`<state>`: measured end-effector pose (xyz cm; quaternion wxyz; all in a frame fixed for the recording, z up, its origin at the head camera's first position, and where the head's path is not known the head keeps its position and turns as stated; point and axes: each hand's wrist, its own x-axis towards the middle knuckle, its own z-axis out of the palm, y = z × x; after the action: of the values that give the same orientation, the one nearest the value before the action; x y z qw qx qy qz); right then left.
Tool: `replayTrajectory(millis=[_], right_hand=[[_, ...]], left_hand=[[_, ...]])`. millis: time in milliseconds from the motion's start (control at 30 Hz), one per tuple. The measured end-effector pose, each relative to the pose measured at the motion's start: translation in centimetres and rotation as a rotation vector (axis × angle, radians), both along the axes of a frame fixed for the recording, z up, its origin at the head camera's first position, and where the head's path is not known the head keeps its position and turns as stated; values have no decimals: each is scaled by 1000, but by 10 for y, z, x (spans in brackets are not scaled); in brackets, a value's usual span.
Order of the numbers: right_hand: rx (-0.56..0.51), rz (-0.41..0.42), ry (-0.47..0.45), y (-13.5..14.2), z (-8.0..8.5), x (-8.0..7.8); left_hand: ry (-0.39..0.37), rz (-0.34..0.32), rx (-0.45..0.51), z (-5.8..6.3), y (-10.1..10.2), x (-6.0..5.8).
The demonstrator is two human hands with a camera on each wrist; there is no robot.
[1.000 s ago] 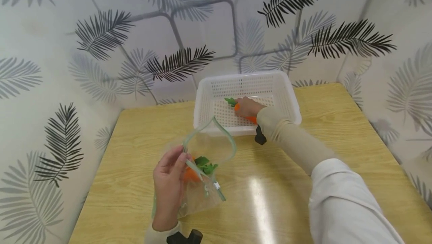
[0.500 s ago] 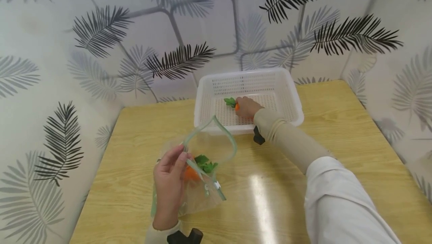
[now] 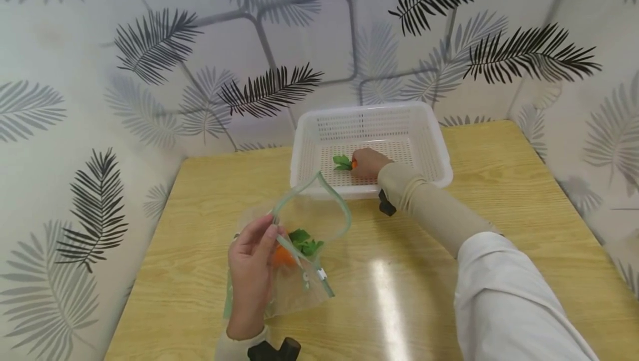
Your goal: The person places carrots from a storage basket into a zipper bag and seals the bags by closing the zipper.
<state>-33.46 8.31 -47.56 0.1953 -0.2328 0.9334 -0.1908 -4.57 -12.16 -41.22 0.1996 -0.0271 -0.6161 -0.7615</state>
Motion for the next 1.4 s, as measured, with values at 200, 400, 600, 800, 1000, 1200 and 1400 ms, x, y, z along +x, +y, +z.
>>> replayTrajectory(millis=[200,400,600,800,1000,1200,1400], right_hand=[[5,23,20,0,1,2],[-7,34,54,0,2,3],[-29,34,96,1,8,8],[-89,54,178,7,28,20],[-113,36,220,16,48,31],[-153,19,256,27,63,35],[-237,-23,262,40,84,43]], left_hand=[[-26,3,-3,9,2,4],[-36,5,-4,19,4,9],[-44,-3,15,15,3,8],[-40,2,18,2,2,4],[-10,-13,58,-2,2,2],[3,-12,52,-2,3,2],[-2,-10,48,-2,4,2]])
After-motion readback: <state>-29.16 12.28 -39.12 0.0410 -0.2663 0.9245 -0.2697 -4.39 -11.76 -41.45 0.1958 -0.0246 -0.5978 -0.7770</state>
